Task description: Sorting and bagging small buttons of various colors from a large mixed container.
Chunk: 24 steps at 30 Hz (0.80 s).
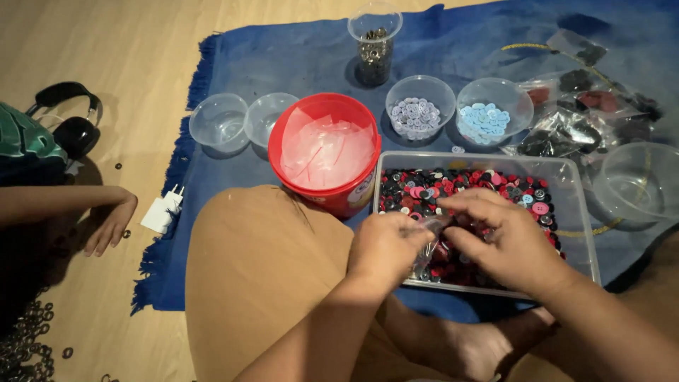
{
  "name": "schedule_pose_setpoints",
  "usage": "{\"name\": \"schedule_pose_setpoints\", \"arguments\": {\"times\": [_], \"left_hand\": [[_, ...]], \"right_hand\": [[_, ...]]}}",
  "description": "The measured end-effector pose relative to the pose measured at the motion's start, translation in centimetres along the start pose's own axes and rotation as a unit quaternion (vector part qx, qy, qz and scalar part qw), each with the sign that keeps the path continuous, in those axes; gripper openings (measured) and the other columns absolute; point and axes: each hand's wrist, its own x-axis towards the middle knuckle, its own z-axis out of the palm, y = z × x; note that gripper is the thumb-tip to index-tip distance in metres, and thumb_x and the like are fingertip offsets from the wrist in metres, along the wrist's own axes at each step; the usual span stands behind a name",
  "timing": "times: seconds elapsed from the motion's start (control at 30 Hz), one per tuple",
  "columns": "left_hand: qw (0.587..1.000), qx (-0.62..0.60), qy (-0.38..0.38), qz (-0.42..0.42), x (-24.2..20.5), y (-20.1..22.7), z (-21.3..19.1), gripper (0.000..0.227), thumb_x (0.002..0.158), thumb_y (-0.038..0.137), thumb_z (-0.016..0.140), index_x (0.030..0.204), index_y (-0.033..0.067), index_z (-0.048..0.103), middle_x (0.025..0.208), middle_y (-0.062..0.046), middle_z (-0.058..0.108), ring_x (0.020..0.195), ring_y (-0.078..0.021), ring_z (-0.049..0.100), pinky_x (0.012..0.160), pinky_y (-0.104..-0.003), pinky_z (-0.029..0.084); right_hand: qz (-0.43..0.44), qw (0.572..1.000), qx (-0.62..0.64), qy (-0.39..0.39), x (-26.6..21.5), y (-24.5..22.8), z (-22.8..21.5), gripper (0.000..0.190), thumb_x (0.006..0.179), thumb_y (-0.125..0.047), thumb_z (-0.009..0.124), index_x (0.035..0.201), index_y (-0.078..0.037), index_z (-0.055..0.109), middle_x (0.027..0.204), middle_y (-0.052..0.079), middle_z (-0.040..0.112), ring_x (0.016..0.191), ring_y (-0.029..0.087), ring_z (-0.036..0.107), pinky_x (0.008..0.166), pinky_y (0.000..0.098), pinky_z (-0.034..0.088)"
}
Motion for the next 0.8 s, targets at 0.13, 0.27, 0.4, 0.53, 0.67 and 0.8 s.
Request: {"name": "schedule_pose_setpoints", "arguments": {"times": [0.13,0.27,0.4,0.53,0.67,0.8], "left_hand": [[0.998,0.063,0.009,-0.005,0.4,0.3,-0.3,0.011,0.082,0.037,0.075,0.089,0.0301,0.079,0.080,0.004,0.077,0.091,-0.0229,0.077,0.080,-0.036,0.061],[0.996,0.082,0.007,0.036,0.0,0.4,0.2,0.009,0.082,0.029,0.075,0.083,0.0209,0.073,0.084,-0.003,0.076,0.087,-0.0304,0.072,0.079,-0.043,0.057],[0.995,0.076,0.009,0.061,0.8,-0.2,-0.4,0.028,0.079,0.035,0.085,0.074,0.0160,0.065,0.071,0.000,0.069,0.067,-0.0255,0.066,0.068,-0.041,0.053],[0.992,0.078,0.019,0.098,1.0,-1.2,0.4,0.021,0.080,0.032,0.079,0.080,0.0142,0.068,0.080,-0.008,0.074,0.073,-0.0332,0.068,0.069,-0.046,0.054],[0.984,0.094,0.033,0.145,0.8,-1.3,0.3,0.015,0.080,0.026,0.075,0.085,0.0147,0.067,0.087,-0.007,0.072,0.079,-0.0344,0.067,0.072,-0.047,0.053],[0.948,0.102,0.036,0.300,1.0,-1.2,0.4,0.085,0.066,0.026,0.080,0.144,0.0097,0.051,0.144,-0.015,0.057,0.130,-0.0355,0.054,0.107,-0.045,0.041]], "right_hand": [[-0.047,0.998,-0.032,-0.019,-0.2,-1.1,0.6,0.025,0.075,-0.017,0.086,0.100,-0.019,0.085,0.095,0.004,0.080,0.089,0.025,0.078,0.078,0.0401,0.060],[-0.094,0.995,-0.037,-0.027,-0.2,-1.9,0.1,0.013,0.076,-0.008,0.076,0.087,-0.012,0.081,0.088,0.002,0.077,0.075,0.020,0.073,0.066,0.0318,0.057],[-0.106,0.993,-0.033,-0.045,-0.5,-2.2,-0.4,0.009,0.069,-0.005,0.073,0.077,-0.008,0.078,0.092,-0.001,0.076,0.068,0.011,0.067,0.057,0.0226,0.052],[-0.120,0.989,-0.008,-0.083,0.0,-3.2,0.0,0.010,0.070,-0.004,0.073,0.077,-0.010,0.077,0.089,-0.002,0.078,0.059,0.011,0.065,0.049,0.0232,0.050],[-0.073,0.985,-0.107,-0.112,-0.3,-2.1,0.4,0.020,0.079,-0.019,0.075,0.096,-0.009,0.080,0.116,0.000,0.079,0.074,0.016,0.077,0.062,0.0278,0.059],[-0.164,0.960,-0.182,-0.133,0.3,-2.0,-0.5,0.013,0.070,-0.014,0.071,0.082,-0.013,0.075,0.124,-0.002,0.073,0.096,0.022,0.070,0.079,0.0345,0.055]]}}
